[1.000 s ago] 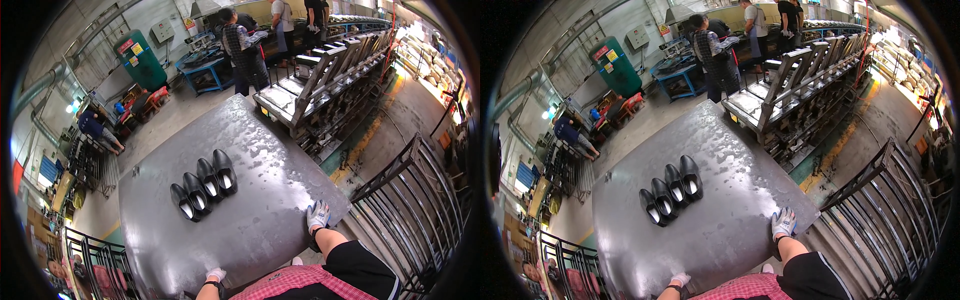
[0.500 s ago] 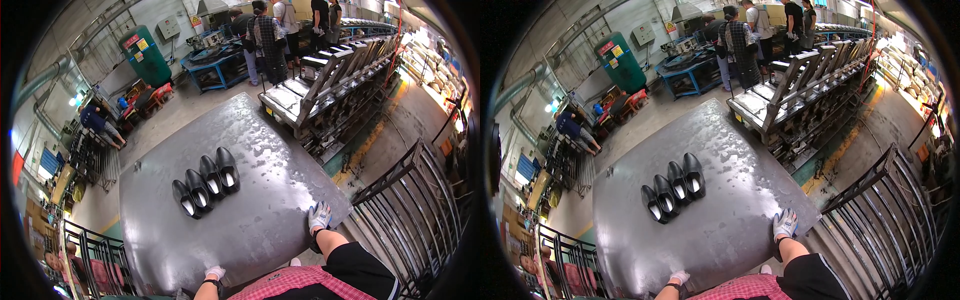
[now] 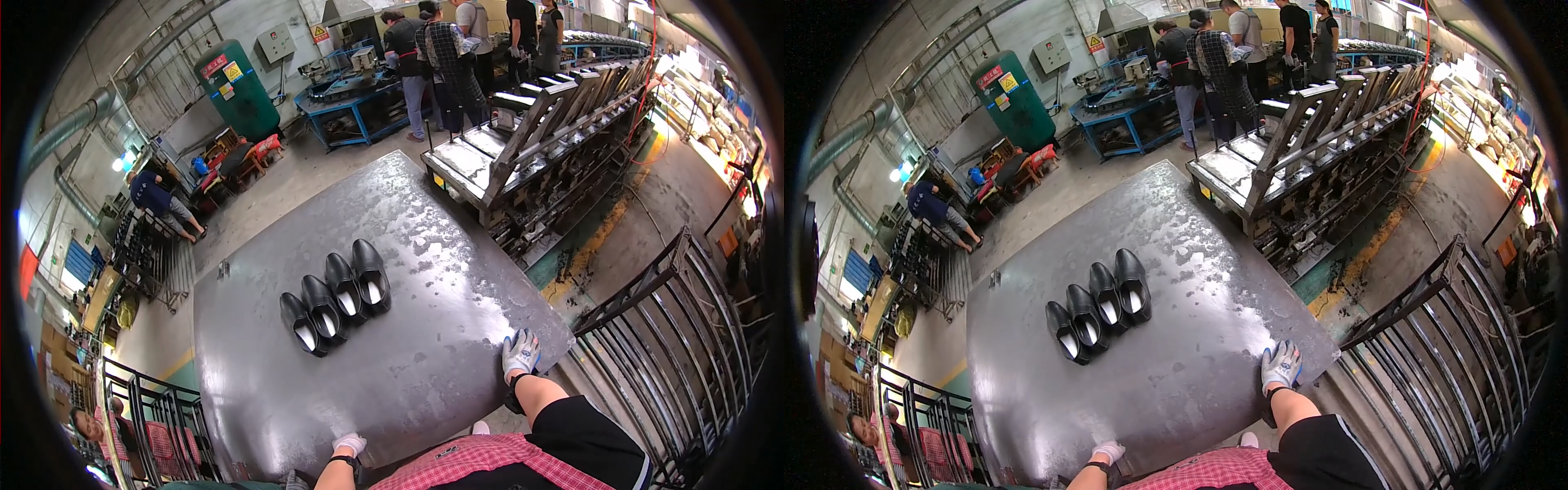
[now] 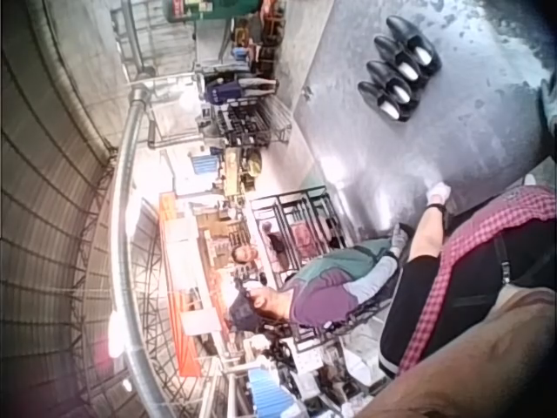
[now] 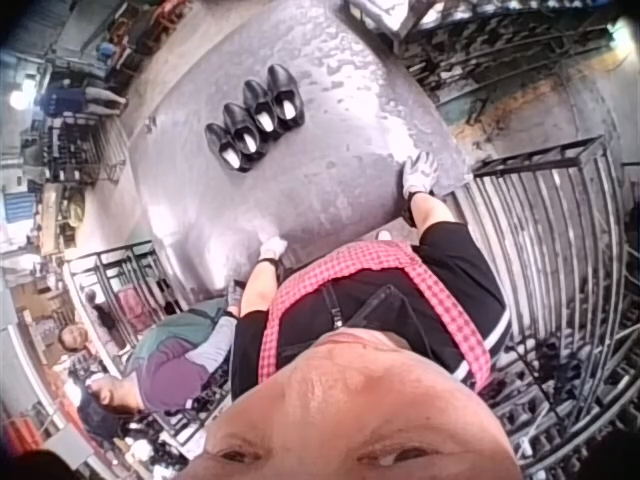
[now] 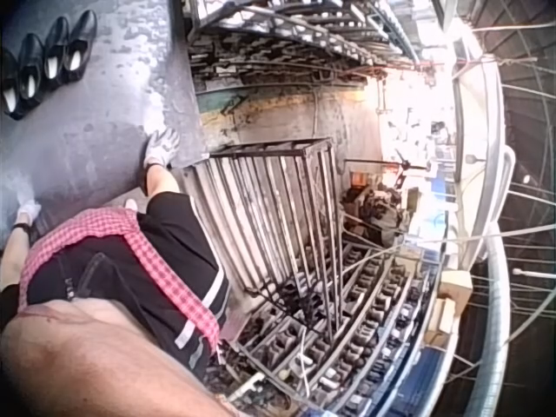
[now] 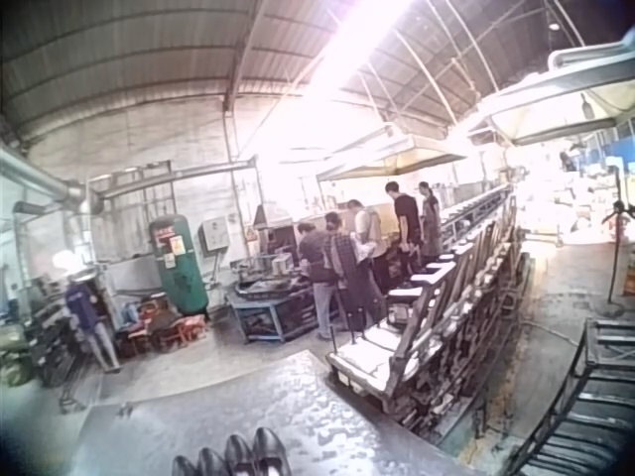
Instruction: Placing finished shoes onto a metal table and organizing them in a shoe manufacturing facility.
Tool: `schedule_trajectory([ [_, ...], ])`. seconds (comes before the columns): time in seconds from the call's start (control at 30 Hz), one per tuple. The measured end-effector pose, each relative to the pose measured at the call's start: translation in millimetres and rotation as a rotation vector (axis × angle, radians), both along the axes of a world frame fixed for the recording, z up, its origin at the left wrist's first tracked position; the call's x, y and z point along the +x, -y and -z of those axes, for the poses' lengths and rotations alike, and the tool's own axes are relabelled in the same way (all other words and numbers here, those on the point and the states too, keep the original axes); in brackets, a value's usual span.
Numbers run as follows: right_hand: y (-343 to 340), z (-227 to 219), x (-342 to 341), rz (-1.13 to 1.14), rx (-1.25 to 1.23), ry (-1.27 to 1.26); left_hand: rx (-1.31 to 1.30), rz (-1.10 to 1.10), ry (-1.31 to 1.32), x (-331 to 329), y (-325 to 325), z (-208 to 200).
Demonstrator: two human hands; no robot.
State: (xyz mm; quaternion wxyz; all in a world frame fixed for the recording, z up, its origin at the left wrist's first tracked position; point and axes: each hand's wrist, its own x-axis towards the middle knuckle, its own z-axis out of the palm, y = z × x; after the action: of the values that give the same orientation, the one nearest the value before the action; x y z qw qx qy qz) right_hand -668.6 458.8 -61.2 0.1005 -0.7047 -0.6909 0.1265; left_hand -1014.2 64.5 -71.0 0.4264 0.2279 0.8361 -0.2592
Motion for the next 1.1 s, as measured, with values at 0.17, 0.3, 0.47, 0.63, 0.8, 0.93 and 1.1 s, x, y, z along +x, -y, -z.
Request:
schedule_trajectory([
  [0.17,1,0,-1,0.001,0.016,-0.015,0.004,0.003,-0.001,0,1,-1],
  [0.3,2,-3,-2,-0.005,0.035,-0.017,0.004,0.004,0.002,0,2,-1],
  [0.47,0,0,-1,0.004,-0.021,-0.006,0.013,0.01,0.011,-1,4,3],
  [0.63,1,3,0,0.009,0.0,-0.014,-0.002,0.018,0.012,-2,2,2],
  [0.8,2,-1,-2,-0.009,0.026,-0.039,-0.005,0.027,0.014,-4,6,6],
  [0.93,2,-3,-2,-0.007,0.033,-0.04,-0.005,0.023,0.012,-2,3,3],
  [1.1,2,-1,0,0.005,0.044,-0.042,-0.003,0.014,0.009,1,-3,-5],
])
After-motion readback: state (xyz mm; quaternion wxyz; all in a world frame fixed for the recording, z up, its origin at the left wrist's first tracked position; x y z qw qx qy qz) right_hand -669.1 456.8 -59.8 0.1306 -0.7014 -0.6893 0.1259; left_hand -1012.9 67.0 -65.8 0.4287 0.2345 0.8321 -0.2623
